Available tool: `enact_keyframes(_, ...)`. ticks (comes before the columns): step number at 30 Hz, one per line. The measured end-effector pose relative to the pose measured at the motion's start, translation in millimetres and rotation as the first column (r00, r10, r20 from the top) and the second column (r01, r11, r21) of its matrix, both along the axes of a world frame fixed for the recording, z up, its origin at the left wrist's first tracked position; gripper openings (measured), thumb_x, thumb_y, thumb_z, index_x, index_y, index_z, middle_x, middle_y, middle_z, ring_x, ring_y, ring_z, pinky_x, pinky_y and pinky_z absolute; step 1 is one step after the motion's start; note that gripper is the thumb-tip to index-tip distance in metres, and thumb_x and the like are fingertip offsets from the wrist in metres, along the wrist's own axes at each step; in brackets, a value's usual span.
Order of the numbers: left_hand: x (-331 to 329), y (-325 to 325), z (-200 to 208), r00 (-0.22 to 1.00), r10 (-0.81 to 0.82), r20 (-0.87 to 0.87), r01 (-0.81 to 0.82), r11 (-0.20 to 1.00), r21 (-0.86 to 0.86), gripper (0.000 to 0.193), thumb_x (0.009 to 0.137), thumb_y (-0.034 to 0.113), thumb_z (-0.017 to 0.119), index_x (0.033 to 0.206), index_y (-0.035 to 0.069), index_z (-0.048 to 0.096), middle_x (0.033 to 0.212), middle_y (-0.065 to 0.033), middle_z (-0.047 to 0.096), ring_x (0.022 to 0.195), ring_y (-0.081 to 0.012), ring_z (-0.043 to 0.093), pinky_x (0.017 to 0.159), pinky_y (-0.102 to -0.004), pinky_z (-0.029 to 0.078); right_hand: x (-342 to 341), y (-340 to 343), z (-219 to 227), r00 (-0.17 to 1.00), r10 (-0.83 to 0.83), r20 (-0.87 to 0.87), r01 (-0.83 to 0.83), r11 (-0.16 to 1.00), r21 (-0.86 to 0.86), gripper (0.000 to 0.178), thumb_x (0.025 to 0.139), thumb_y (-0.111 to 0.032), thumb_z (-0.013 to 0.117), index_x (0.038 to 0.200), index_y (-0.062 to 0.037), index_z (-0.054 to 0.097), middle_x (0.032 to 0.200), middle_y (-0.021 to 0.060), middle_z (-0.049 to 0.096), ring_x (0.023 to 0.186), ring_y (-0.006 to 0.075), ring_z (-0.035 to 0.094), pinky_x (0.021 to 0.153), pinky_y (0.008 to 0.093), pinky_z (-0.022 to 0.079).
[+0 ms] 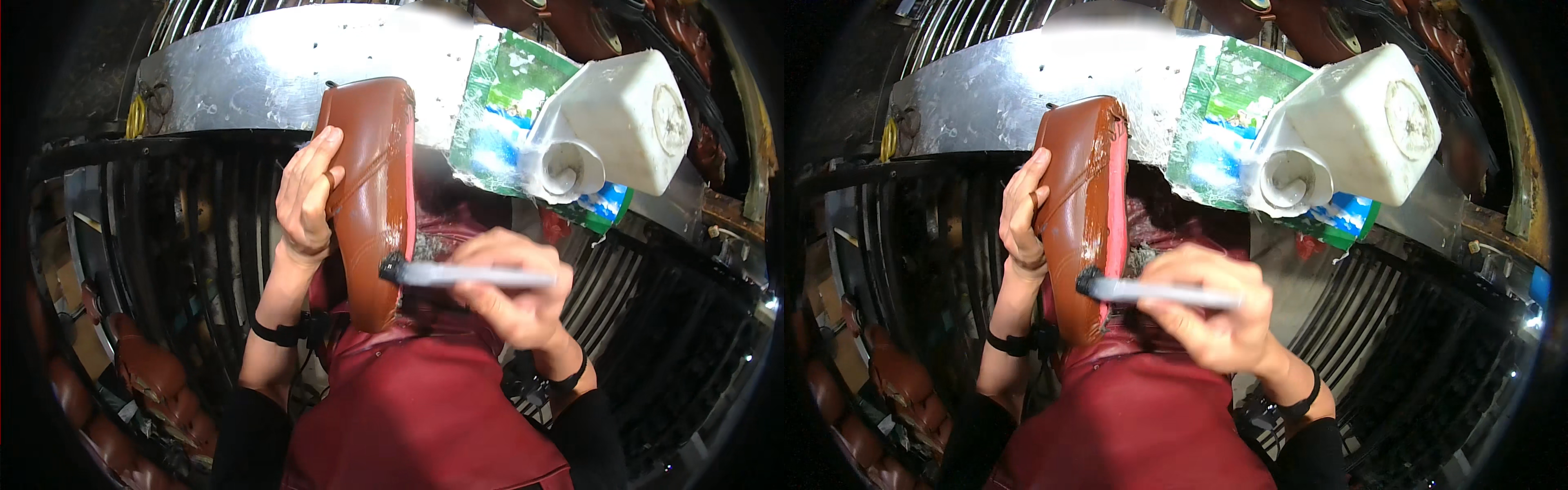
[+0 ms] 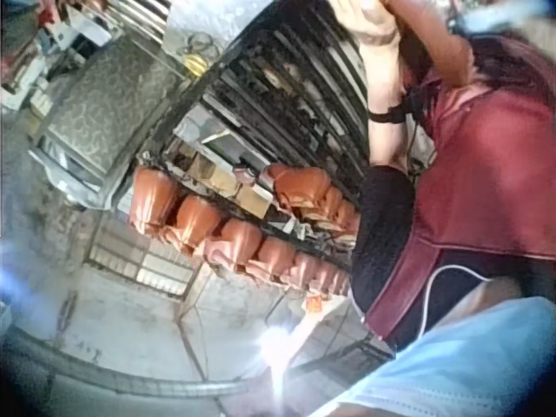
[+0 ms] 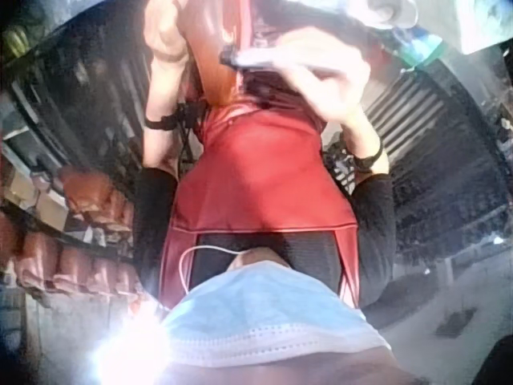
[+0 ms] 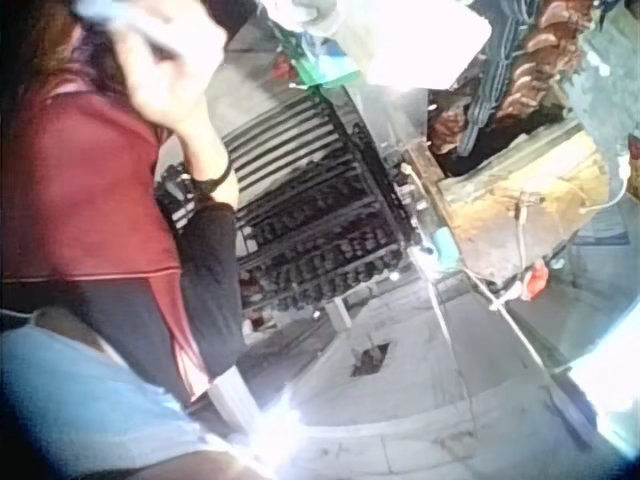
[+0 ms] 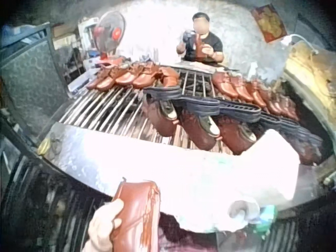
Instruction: Applying adhesive to the bottom of shoe uppers and collecting outsoles in a shoe factory.
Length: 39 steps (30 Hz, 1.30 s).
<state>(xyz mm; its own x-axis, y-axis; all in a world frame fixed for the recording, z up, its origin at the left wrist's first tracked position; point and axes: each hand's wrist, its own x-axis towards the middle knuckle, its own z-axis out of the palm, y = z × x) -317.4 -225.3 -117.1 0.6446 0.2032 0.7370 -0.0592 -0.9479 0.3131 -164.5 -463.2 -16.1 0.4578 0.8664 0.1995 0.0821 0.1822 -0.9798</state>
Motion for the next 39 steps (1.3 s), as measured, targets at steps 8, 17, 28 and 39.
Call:
enact_keyframes(8,6.4,-8.6,14.7,0.999,0.022,0.033,-0.024,0.998,0.064,0.035,0.089,-0.013,0.069,0.117,-0.003,0.051,0.126,-0.028,0.07,0.114,-0.0432,0.072,0.095,-0.0487,0.06,-30.4,-35.3,29.4,0.957,0.163,0.241,-0.192,0.976,0.103,0.022,0.09,-0.006,0.072,0.103,0.0122,0.071,0.101,0.026,0.071,0.08,0.0352,0.074,0.065,0.0373,0.061)
enact_keyframes(17,13.9,-19.2,40.6,0.982,0.15,-0.118,-0.15,0.989,0.005,0.039,0.083,-0.009,0.069,0.121,-0.005,0.06,0.123,-0.0215,0.072,0.113,-0.0376,0.072,0.098,-0.0453,0.058,-1.8,-7.5,50.6,0.974,-0.117,-0.191,0.111,0.993,-0.042,0.011,0.095,0.0,0.067,0.101,0.009,0.071,0.091,0.0195,0.075,0.061,0.0134,0.066,0.056,0.0252,0.051)
enact_keyframes(28,48.5,8.9,108.5,0.931,0.101,-0.35,-0.187,0.957,-0.222,0.047,0.082,-0.008,0.067,0.128,-0.002,0.058,0.116,-0.0236,0.072,0.109,-0.0421,0.071,0.094,-0.0446,0.057,44.5,21.2,103.3,0.951,0.005,0.31,-0.038,0.994,0.102,0.024,0.071,-0.007,0.078,0.092,0.0047,0.071,0.092,0.0202,0.076,0.085,0.0289,0.076,0.081,0.0376,0.06)
enact_keyframes(39,83.6,78.4,134.8,0.903,-0.241,-0.357,0.022,0.853,-0.521,0.079,0.054,0.0,0.091,0.126,0.001,0.058,0.114,-0.0195,0.069,0.111,-0.0424,0.067,0.097,-0.0453,0.054,97.9,75.8,53.9,0.919,-0.231,0.319,0.143,0.951,0.275,0.024,0.075,0.003,0.076,0.098,0.0067,0.073,0.102,0.0181,0.077,0.092,0.0254,0.074,0.085,0.0361,0.057)
